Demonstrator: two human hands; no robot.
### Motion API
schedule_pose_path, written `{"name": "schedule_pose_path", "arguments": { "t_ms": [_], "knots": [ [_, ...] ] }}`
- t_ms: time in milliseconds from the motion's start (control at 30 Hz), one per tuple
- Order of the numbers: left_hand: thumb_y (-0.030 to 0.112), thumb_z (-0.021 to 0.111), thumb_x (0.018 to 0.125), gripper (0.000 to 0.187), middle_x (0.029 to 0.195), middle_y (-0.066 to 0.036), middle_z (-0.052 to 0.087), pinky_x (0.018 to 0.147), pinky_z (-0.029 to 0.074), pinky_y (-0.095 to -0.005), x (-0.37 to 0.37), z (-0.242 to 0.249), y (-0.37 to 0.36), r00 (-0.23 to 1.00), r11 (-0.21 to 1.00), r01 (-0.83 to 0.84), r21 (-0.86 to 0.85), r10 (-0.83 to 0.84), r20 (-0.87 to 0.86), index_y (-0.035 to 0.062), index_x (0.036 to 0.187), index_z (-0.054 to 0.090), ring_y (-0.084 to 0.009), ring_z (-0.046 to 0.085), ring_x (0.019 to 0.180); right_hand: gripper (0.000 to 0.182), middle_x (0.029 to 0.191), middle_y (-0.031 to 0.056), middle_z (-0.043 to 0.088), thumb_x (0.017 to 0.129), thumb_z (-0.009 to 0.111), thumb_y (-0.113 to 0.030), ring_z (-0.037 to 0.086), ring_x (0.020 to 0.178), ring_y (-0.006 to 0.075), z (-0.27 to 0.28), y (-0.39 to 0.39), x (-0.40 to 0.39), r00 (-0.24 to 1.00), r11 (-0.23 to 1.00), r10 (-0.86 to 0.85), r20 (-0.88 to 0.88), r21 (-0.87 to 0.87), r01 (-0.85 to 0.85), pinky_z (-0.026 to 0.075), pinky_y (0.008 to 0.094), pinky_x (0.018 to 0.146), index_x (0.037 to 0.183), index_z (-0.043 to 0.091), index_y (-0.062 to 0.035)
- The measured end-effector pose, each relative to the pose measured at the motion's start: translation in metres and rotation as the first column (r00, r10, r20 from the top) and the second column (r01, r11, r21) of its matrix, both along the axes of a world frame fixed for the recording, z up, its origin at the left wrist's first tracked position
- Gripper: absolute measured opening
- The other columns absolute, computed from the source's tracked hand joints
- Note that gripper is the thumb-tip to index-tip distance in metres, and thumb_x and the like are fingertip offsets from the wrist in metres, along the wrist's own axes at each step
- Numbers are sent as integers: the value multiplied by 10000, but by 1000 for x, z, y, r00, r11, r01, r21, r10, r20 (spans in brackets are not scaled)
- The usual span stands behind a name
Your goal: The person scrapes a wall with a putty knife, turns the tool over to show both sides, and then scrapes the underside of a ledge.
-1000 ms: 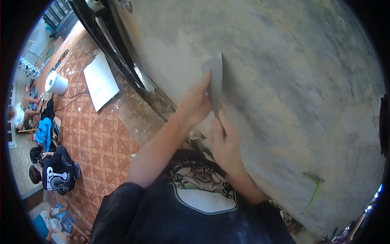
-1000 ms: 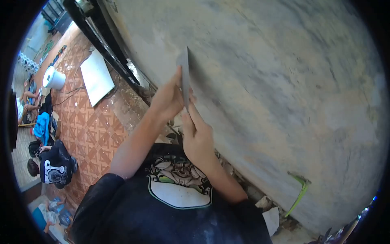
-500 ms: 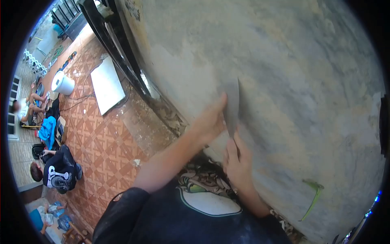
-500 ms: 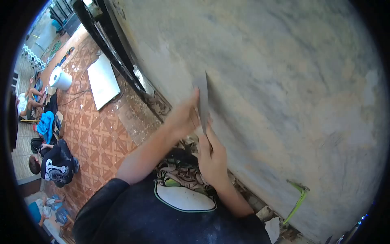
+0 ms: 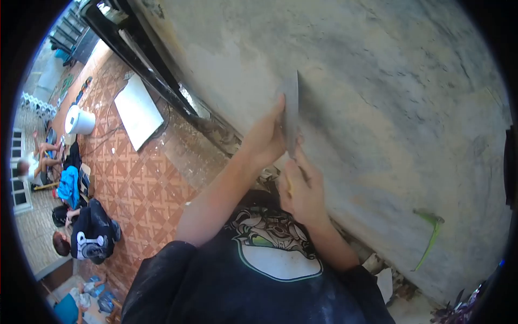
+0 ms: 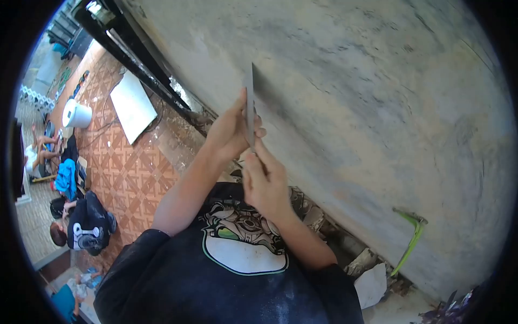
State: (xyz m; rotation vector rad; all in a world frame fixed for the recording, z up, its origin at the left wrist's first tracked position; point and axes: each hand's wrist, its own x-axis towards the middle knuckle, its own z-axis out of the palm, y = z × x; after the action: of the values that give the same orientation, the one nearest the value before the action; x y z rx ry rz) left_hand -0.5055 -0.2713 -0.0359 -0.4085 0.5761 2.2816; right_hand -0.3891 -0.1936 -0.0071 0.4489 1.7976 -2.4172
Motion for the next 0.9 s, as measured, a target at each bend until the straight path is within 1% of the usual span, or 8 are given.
{"name": "schedule_pose_path", "arguments": {
  "t_ms": [100, 167, 267, 300, 333, 400, 667, 900],
  "knots": [
    [421, 471, 985, 337, 680, -40, 514, 598, 467, -352, -2, 10, 10, 997, 1000, -17, 17, 18, -79, 89, 969, 522, -193, 503, 585, 458, 537, -52, 370, 1006, 433, -147, 319, 405, 39, -5, 24, 2, 998, 998, 49, 26, 46, -50, 277, 212, 376, 1439, 349, -25],
    [422, 457, 990, 363, 712, -60, 502, 603, 470, -349, -11, 14, 1, 951, 920, -151, -362, 35, -308, 62, 976, 500, -184, 508, 606, 438, 541, -53, 365, 1003, 441, -148, 315, 410, 35, -8, 11, -25, 997, 996, 69, 31, 52, -71, 267, 213, 376, 1420, 382, -30],
    [426, 441, 995, 405, 732, -72, 499, 624, 486, -346, -19, 19, -13, 986, 988, -123, -89, 112, -122, 25, 1027, 489, -194, 548, 665, 375, 549, -62, 347, 999, 453, -158, 309, 432, 26, -11, 4, -34, 973, 967, 122, -197, 246, -72, 250, 205, 395, 1357, 473, -48],
    [428, 444, 993, 399, 718, -64, 496, 612, 483, -353, -14, -7, -9, 934, 910, -121, -396, -31, -356, 34, 1033, 499, -202, 546, 653, 377, 560, -63, 343, 1001, 449, -156, 310, 449, 25, 0, 7, -17, 994, 985, 76, -82, 160, -62, 255, 200, 410, 1359, 467, -38],
    [428, 444, 993, 399, 718, -64, 496, 612, 483, -353, -5, -7, -4, 929, 910, -130, -393, -27, -368, 34, 1033, 499, -202, 546, 653, 380, 570, -64, 339, 1004, 444, -154, 311, 466, 25, 7, 7, -5, 998, 996, 40, 42, 77, -43, 260, 196, 425, 1362, 461, -28],
    [415, 457, 991, 357, 696, -59, 495, 605, 480, -361, 5, -5, 11, 998, 999, -20, -25, 19, -62, 61, 1007, 506, -206, 528, 611, 414, 573, -62, 349, 1009, 421, -159, 320, 450, 31, -5, 12, -7, 998, 988, 57, 5, 145, -57, 271, 200, 398, 1406, 401, -41],
    [365, 473, 993, 291, 699, -69, 544, 590, 499, -376, 5, -5, 2, 998, 997, 62, -55, -63, -13, 80, 1030, 518, -226, 582, 619, 458, 577, -67, 361, 1014, 407, -172, 337, 426, 34, -15, 13, 18, 996, 991, -3, 88, 130, -8, 287, 196, 378, 1460, 335, -96],
    [416, 458, 988, 361, 734, -87, 542, 634, 511, -396, 0, -19, -2, 984, 993, 81, -89, -94, -152, 59, 1031, 491, -247, 569, 620, 338, 551, -64, 369, 1008, 431, -191, 356, 417, 39, -18, -3, 2, 994, 956, -75, 75, 289, 50, 278, 209, 369, 1316, 476, -58]
  ]
}}
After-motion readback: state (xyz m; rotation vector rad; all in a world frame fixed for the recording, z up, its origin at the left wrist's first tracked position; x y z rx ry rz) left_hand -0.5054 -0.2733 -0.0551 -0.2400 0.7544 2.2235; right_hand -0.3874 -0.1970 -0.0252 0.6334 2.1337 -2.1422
